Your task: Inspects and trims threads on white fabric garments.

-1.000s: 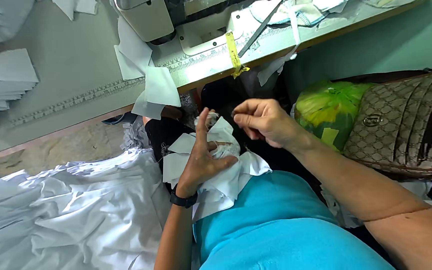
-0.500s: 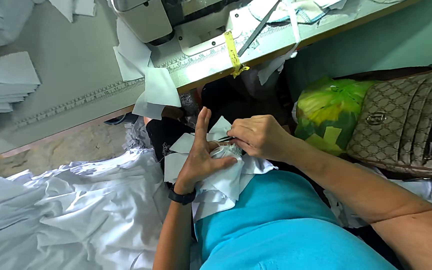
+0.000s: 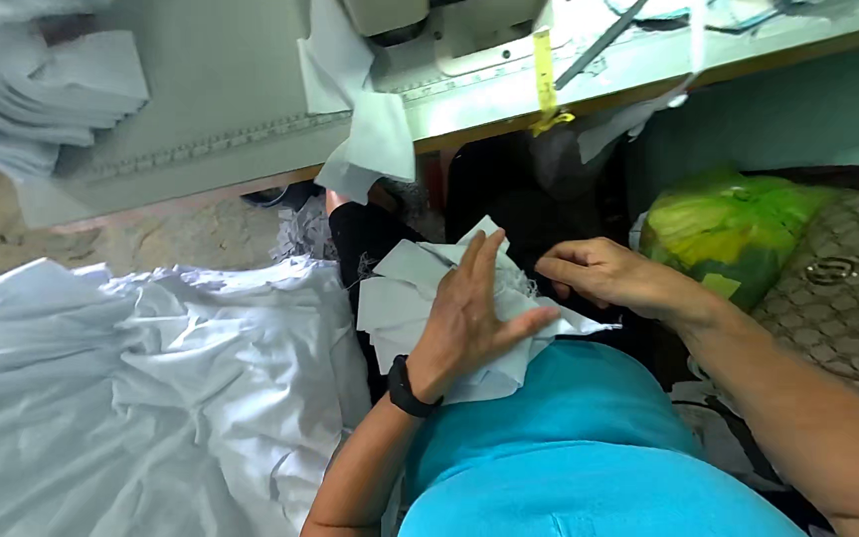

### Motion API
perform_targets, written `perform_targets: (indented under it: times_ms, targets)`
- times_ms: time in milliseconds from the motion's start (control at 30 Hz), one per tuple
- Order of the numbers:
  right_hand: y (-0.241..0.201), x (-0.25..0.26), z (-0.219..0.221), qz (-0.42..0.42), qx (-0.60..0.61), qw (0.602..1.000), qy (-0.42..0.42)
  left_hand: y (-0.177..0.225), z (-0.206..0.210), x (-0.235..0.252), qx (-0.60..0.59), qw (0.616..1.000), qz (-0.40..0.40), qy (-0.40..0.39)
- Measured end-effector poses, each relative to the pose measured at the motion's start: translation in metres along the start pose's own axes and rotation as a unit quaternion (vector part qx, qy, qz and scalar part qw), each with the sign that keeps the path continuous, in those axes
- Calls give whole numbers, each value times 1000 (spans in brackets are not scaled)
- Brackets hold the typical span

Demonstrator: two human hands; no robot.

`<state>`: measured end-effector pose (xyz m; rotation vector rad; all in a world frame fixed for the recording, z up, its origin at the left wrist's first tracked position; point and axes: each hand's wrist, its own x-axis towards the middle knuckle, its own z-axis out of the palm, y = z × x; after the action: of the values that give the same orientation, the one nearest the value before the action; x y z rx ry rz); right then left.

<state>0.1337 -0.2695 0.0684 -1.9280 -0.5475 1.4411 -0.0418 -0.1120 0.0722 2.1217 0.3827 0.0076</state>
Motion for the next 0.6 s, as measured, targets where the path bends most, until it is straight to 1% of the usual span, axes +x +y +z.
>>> perform_targets:
  times_ms: [67,167,233,300,400,500,533,600]
  targets:
    - [4,0,-1,34,61,997,-25,13,1,-6,64,997,-17,-34]
    - [7,3,-4,51,93,993,-41,31,7,-11,165,982,-37,-79]
    - [6,6,-4,60,111,991,-35,38,10,-7,201,971,-65,-108]
    - [4,10,-2,50,130,990,-16,39,12,1,214,966,-87,-113]
    - [2,13,1,17,155,988,7,30,10,10,195,969,-112,-103]
    - [-13,9,3,-7,179,983,40,3,-15,8,104,987,-109,-59]
    - [-19,8,5,-16,185,981,51,-8,-24,4,78,991,-98,-44]
    - [-25,8,8,-48,179,981,61,-21,-30,-10,72,996,-42,-26]
